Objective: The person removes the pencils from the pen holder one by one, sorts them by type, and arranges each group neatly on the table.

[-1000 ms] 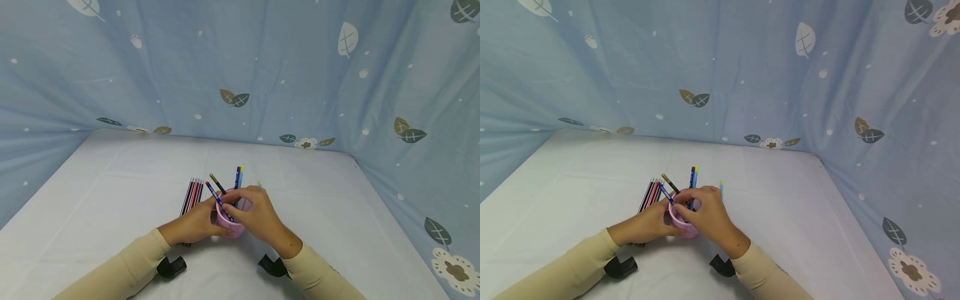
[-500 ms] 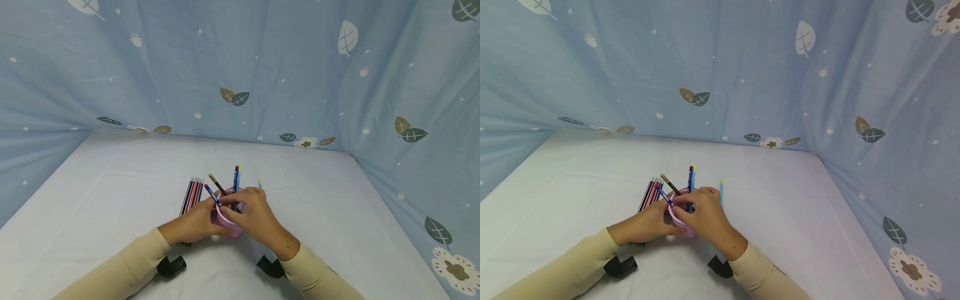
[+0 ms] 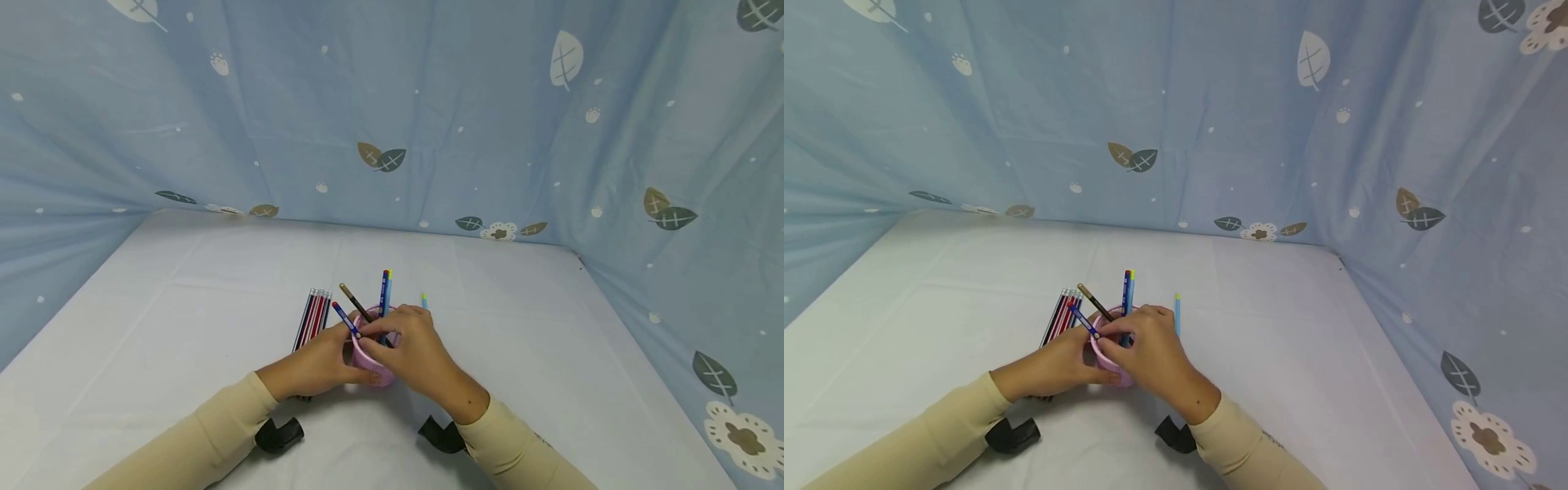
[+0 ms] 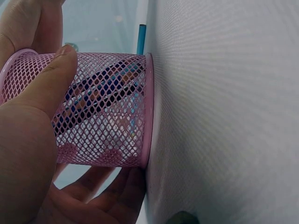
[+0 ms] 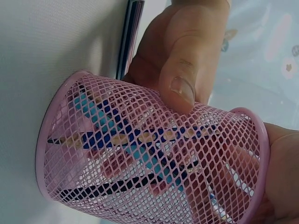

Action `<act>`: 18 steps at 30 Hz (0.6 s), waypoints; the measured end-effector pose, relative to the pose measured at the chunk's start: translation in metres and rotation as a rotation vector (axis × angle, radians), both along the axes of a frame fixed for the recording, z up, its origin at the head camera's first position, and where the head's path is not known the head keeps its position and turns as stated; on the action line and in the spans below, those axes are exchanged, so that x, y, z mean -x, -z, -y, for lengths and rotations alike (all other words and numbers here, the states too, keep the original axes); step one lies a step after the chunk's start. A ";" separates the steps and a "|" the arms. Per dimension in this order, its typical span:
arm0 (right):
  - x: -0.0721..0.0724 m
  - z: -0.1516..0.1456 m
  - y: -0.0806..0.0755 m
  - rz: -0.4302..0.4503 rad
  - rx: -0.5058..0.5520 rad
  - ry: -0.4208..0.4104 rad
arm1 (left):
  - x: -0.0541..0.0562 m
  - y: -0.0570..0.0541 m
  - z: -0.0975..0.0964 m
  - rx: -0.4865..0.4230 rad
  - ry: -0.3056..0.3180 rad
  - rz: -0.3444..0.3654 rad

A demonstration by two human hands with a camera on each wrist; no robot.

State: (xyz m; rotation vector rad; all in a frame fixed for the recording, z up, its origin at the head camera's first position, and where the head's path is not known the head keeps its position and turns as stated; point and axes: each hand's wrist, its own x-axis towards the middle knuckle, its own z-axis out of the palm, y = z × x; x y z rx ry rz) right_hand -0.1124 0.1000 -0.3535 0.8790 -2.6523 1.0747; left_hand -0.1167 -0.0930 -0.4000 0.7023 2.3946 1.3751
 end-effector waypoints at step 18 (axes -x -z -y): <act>-0.003 -0.014 -0.022 -0.105 0.168 -0.002 | 0.002 0.002 -0.002 -0.003 -0.023 -0.007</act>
